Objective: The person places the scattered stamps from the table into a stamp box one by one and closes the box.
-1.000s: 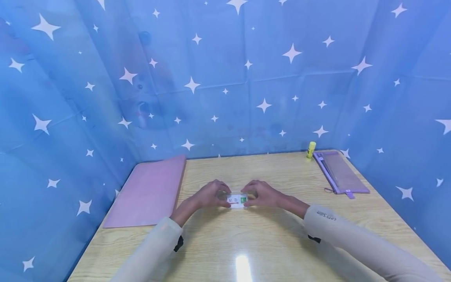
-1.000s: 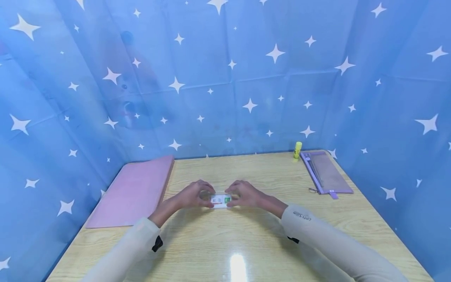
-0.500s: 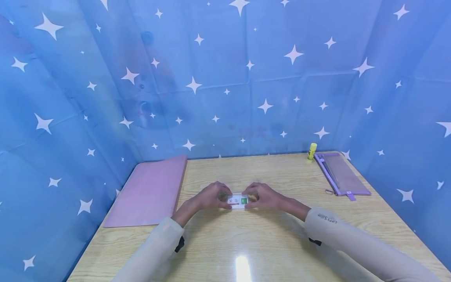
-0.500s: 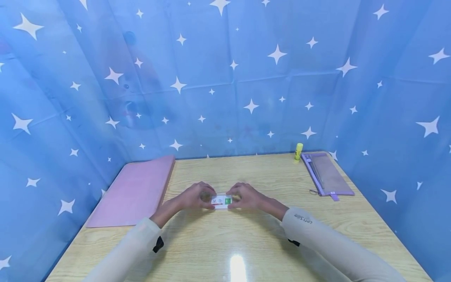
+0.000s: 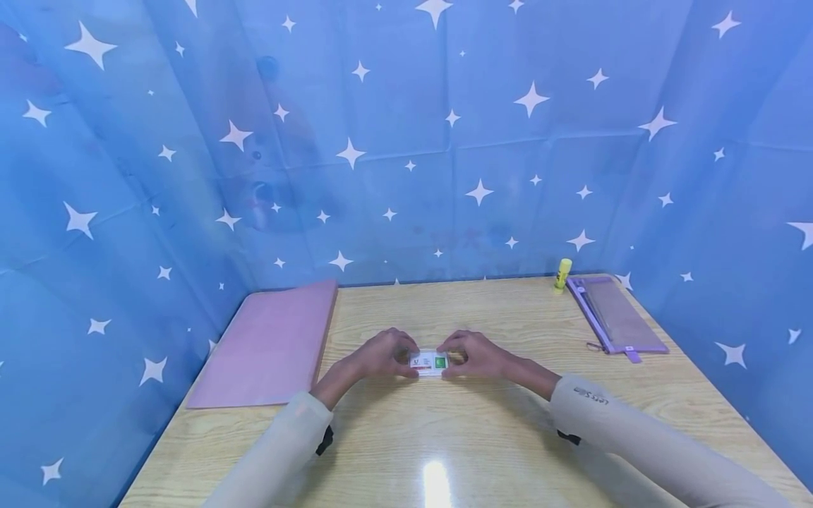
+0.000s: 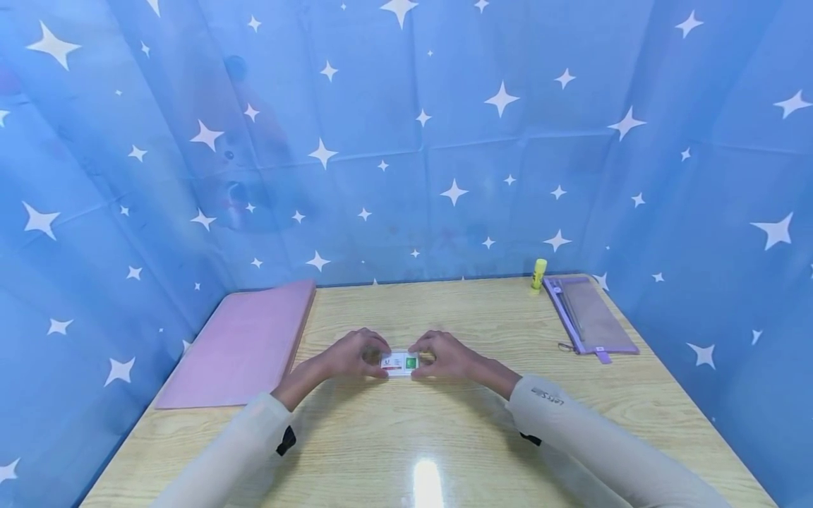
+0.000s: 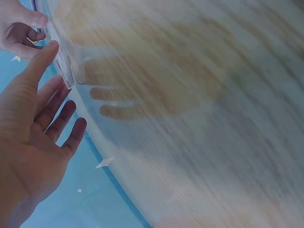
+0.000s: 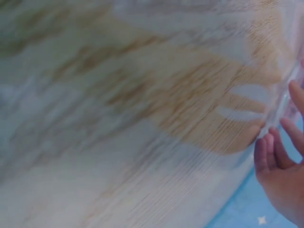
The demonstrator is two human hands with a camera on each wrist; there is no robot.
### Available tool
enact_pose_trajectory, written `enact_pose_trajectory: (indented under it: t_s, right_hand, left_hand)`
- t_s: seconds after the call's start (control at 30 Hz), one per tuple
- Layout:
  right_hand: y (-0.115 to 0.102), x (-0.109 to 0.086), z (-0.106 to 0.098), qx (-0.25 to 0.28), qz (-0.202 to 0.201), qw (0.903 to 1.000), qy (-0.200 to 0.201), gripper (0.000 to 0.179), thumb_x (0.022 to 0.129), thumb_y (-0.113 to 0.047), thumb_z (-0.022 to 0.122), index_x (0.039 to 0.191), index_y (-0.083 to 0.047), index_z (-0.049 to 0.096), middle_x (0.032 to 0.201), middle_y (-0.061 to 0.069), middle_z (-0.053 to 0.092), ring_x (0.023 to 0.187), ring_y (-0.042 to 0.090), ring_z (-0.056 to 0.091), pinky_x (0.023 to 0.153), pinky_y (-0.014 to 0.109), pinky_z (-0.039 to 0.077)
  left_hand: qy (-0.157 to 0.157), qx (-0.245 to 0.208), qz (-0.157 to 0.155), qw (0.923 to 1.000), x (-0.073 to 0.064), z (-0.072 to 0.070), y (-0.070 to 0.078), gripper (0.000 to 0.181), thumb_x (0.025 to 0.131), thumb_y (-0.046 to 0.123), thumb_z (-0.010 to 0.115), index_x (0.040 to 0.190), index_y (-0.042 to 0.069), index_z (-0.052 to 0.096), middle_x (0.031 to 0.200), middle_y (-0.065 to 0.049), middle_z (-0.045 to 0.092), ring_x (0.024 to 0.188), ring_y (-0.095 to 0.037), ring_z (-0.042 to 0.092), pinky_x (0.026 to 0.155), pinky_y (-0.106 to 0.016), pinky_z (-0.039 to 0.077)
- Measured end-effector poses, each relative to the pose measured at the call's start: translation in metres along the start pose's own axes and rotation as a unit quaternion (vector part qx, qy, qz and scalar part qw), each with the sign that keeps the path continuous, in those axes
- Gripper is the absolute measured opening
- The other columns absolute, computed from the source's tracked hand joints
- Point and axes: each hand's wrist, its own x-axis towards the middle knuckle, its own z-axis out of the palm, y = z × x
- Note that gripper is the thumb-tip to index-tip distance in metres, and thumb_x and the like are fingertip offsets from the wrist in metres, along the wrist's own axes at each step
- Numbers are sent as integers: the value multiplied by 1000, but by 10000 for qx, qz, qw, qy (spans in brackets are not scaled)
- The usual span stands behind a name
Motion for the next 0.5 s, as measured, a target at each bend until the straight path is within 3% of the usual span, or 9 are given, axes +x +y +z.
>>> enact_pose_trajectory:
  t_s: [0.23,0.5]
  right_hand:
    - [0,0,1,37,16,10000,32,49,89,-25,85,128,1,71,125,17,65,99,24,60,73,26,51]
    - [0,0,2,-58,-23,10000,73,48,87,-29,86,125,-3,72,119,11,67,94,23,59,72,26,47]
  left_hand:
    - [-26,-29,-84,10000,0,0,1,46,82,32,91,120,9,76,124,-4,73,113,-19,63,97,-33,52]
    - [-147,-390,-296,9987,-1,1,1,44,84,28,90,121,9,75,118,-3,72,99,-16,65,84,-24,52]
